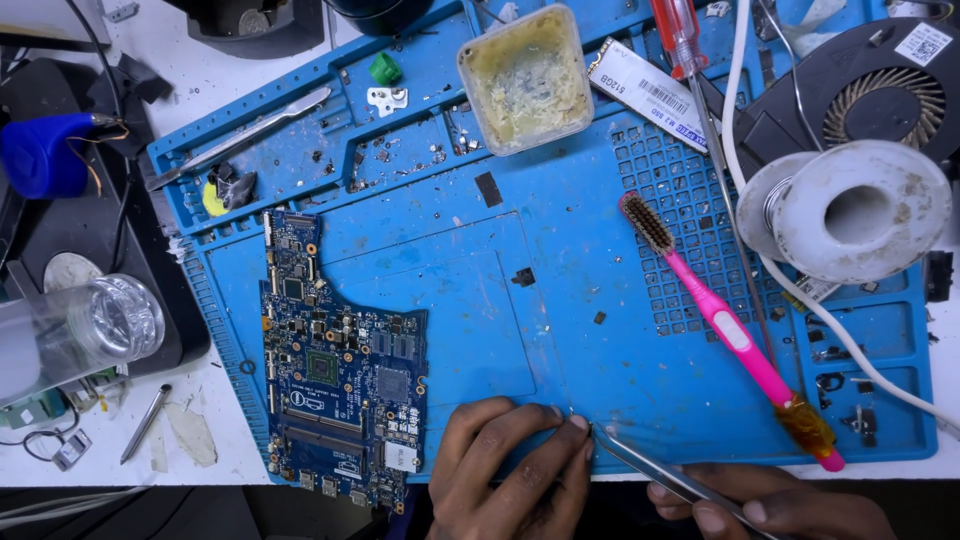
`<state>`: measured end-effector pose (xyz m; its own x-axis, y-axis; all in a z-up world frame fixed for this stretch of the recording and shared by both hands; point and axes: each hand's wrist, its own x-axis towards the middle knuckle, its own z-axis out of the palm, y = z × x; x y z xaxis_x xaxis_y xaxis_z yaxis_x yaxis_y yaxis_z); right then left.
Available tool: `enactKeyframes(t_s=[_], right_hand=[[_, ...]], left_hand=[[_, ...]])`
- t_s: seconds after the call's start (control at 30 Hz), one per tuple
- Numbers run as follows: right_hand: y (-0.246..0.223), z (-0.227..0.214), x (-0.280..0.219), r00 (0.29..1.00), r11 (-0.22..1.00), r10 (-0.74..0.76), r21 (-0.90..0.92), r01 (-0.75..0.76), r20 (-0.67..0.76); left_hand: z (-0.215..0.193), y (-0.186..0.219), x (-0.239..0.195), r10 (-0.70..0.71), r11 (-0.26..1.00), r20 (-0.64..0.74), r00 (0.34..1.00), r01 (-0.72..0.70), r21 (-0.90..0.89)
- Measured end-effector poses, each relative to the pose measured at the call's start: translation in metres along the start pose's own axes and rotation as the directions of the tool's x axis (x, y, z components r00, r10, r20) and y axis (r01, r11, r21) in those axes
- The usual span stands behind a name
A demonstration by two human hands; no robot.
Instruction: The person uses tweezers to pick up and place small electronic components onto a blue circuit board. They also retrieve components from a small black container and briefly handle a smartphone before returning to the board.
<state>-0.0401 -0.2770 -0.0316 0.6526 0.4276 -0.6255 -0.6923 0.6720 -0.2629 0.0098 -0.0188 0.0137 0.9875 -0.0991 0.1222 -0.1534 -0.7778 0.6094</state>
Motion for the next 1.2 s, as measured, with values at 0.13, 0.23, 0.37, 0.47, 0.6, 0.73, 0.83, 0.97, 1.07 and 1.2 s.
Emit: enactKeyframes(t_s=[0.13,0.23,0.37,0.47,0.6,0.73,0.83,0.97,1.07,1.2], right_hand=[[0.011,0.052,0.007,0.768,0.476,-0.64,-0.781,0.405,0.008],[0.012,0.069,0.011,0.718,0.436,-0.693,-0.827,0.356,-0.057],[0.009,0.07,0.013,0.708,0.432,-0.705,-0.812,0.393,-0.032],[0.007,0.075,0.015,0.77,0.513,-0.635,-0.777,0.365,-0.057],[0.016,0.1,0.018,0.62,0.489,-0.774,-0.743,0.457,-0.128],[0.02,0.101,0.024,0.522,0.429,-0.849,-0.678,0.597,-0.078],[0.021,0.102,0.022,0.528,0.469,-0.841,-0.652,0.596,-0.123],[0.016,0.104,0.023,0.526,0.44,-0.846,-0.669,0.599,-0.086],[0.012,0.099,0.025,0.517,0.415,-0.855,-0.653,0.634,-0.041],[0.01,0.108,0.016,0.522,0.428,-0.853,-0.58,0.693,-0.007]], left_hand=[[0.002,-0.003,-0.003,0.024,1.0,-0.012,1.0,-0.024,-0.02],[0.006,-0.008,-0.009,0.044,0.998,-0.015,0.999,-0.045,-0.04],[0.007,-0.012,-0.012,0.067,0.996,-0.006,0.998,-0.067,-0.054],[0.006,-0.013,-0.011,0.088,0.993,-0.027,0.996,-0.089,-0.073],[0.008,-0.019,-0.017,0.116,0.989,-0.009,0.993,-0.117,-0.094],[0.005,-0.019,-0.016,0.173,0.978,-0.026,0.985,-0.175,-0.112],[0.003,-0.016,-0.014,0.194,0.973,-0.045,0.98,-0.198,-0.115],[-0.003,-0.01,-0.001,0.258,0.961,-0.101,0.961,-0.266,-0.076],[-0.001,-0.011,0.001,0.259,0.96,-0.101,0.96,-0.268,-0.08],[-0.005,-0.008,0.003,0.263,0.961,-0.124,0.957,-0.271,-0.058]])
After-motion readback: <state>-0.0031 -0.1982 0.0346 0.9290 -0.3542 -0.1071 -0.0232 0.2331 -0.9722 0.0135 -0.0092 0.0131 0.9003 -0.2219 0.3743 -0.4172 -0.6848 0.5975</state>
